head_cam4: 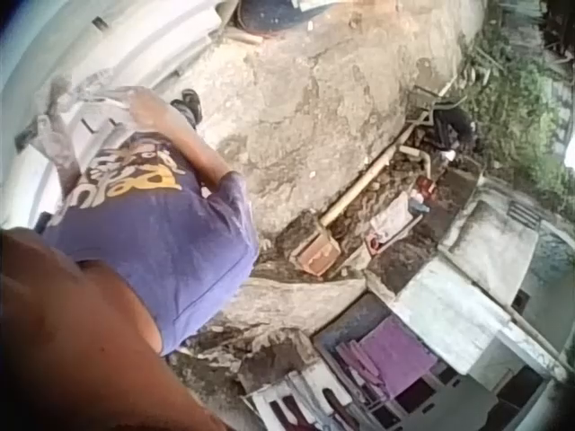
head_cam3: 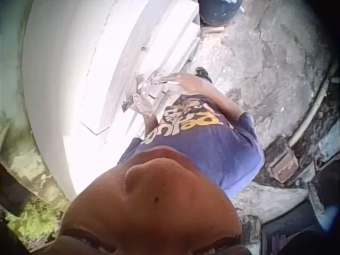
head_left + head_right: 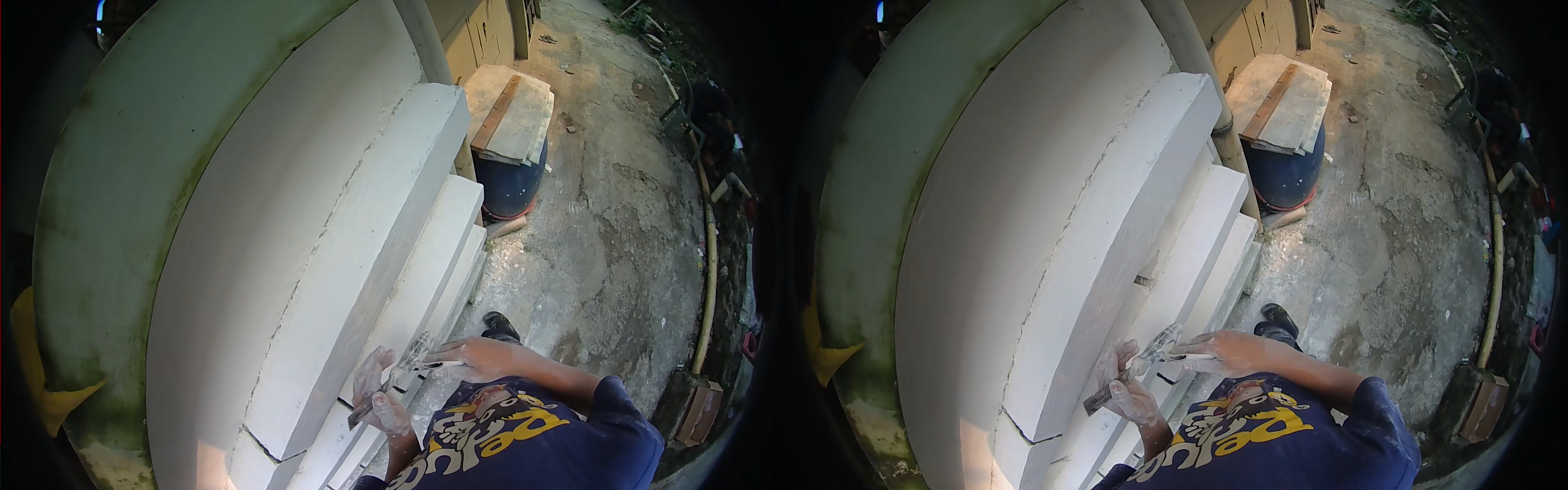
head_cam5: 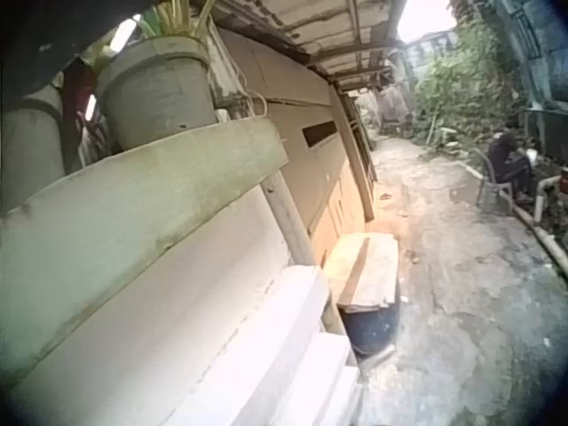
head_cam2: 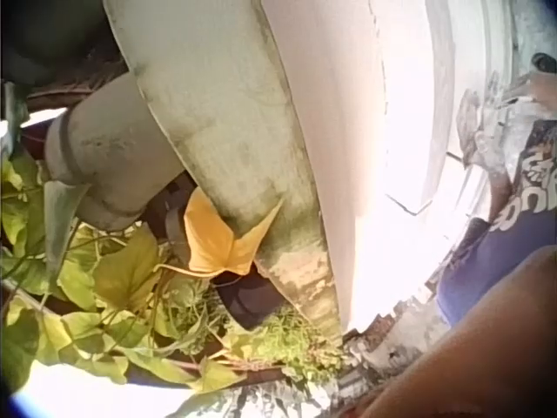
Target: Applying and smoothing wall putty on a masonry surface with a scraper.
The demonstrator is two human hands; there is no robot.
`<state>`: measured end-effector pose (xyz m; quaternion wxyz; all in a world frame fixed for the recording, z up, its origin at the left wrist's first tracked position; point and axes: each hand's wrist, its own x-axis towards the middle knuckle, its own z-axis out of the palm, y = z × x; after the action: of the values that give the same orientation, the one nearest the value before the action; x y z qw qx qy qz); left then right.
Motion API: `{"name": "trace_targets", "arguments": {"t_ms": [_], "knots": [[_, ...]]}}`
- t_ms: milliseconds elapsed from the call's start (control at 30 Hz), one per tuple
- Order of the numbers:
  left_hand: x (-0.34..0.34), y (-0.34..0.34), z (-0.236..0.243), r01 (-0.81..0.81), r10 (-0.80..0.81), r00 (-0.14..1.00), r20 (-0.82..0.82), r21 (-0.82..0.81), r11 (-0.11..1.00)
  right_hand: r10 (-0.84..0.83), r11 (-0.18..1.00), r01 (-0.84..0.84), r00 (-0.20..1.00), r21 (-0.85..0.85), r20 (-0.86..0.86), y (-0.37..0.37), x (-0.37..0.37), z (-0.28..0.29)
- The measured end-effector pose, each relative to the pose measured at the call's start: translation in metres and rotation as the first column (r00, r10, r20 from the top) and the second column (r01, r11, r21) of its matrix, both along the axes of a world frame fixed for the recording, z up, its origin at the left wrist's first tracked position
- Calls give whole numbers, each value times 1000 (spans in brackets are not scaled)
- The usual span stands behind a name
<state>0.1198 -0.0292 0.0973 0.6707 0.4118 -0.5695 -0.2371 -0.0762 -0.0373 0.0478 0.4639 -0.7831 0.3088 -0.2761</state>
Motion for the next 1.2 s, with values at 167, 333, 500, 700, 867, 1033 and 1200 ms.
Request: {"name": "trace_targets", "arguments": {"t_ms": [167, 333, 500, 700, 867, 1033, 1200], "knots": [[16, 13, -5, -4, -6, 971, -241, -39, 999, -532, 838, 513, 844, 184, 71, -44, -53, 19], [26, 12, -22, -22, 21, 996, -85, -3, 1000, -773, 618, 691, 446, 376, 452, -103, -83, 33], [23, -14, -62, -223, 237, 967, 89, -145, 964, -787, 489, 810, 249, 324, 565, -150, -91, 46], [-1, -41, -86, -278, 279, 951, 133, -22, 960, -825, 179, 979, 204, -99, 527, -192, -90, 43], [-32, -69, -66, -421, 406, 889, 213, 30, 907, -814, 220, 955, 292, -199, 503, -199, -95, 47], [-31, -75, -77, -442, 410, 868, 281, 60, 895, -802, 178, 943, 304, -280, 515, -205, -101, 47], [-12, -79, -102, -354, 336, 922, 191, 67, 933, -759, 197, 950, 304, -243, 575, -201, -100, 47]]}}
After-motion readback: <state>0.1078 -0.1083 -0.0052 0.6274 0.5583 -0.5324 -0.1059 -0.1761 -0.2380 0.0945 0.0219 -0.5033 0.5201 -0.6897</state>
